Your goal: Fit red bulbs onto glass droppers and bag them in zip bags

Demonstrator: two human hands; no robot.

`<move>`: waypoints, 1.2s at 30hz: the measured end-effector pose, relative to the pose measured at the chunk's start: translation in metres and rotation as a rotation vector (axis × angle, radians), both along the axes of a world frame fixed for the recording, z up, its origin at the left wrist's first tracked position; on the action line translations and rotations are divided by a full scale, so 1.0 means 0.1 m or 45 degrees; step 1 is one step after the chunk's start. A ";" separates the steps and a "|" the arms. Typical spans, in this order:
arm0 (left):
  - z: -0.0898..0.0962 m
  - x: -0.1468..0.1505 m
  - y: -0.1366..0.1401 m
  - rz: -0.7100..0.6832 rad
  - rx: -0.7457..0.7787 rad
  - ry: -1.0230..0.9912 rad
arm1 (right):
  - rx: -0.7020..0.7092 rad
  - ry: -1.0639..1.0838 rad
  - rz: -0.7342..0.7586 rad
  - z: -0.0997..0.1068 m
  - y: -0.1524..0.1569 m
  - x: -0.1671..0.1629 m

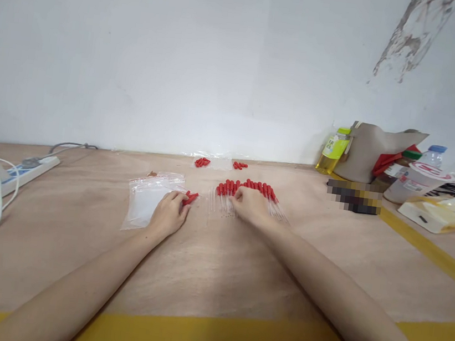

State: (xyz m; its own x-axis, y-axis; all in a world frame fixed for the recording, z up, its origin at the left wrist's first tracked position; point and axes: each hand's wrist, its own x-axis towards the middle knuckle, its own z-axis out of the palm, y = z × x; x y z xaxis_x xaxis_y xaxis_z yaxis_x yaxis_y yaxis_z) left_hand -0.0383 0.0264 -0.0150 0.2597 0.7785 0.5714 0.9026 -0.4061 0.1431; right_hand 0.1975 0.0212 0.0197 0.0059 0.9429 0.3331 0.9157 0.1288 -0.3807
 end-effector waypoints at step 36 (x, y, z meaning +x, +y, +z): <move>0.14 0.41 -0.45 -0.462 -0.018 0.050 | 0.460 -0.025 0.614 -0.25 -0.47 0.30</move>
